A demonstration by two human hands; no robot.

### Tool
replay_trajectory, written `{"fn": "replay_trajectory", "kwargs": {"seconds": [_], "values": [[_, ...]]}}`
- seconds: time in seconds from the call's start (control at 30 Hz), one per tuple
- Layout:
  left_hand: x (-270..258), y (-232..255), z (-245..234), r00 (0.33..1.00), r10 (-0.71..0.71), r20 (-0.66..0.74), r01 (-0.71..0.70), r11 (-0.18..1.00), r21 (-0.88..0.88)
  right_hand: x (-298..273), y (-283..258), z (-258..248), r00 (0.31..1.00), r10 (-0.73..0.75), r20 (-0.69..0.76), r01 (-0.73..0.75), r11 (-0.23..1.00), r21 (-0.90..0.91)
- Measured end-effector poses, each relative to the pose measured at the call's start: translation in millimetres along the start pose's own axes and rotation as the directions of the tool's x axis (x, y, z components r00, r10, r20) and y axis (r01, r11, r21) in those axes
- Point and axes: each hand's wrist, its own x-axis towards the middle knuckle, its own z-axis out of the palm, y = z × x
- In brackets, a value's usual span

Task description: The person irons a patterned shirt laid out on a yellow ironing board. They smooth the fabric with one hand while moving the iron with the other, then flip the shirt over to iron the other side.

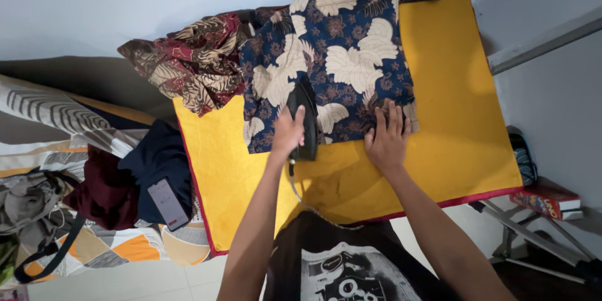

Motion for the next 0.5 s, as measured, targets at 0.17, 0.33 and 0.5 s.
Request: {"fn": "replay_trajectory", "kwargs": {"seconds": [0.17,0.33,0.5], "values": [[-16.1,2.7,20.3,0.992,-0.063,-0.106,0.067,0.997,0.041,4.0,-1.6,-1.9,1.000,0.008,-0.007,-0.008,1.000,0.009],[17.6,10.1,15.3,0.989,0.031,-0.141,-0.021,0.997,0.068,2.1,-3.4,-4.4,1.000,0.010,-0.005,-0.010,1.000,0.006],[38.4,11.8,11.5,0.991,0.052,-0.127,-0.038,0.993,0.112,2.7,-4.4,-6.7,1.000,0.013,-0.010,-0.013,1.000,0.024]]}}
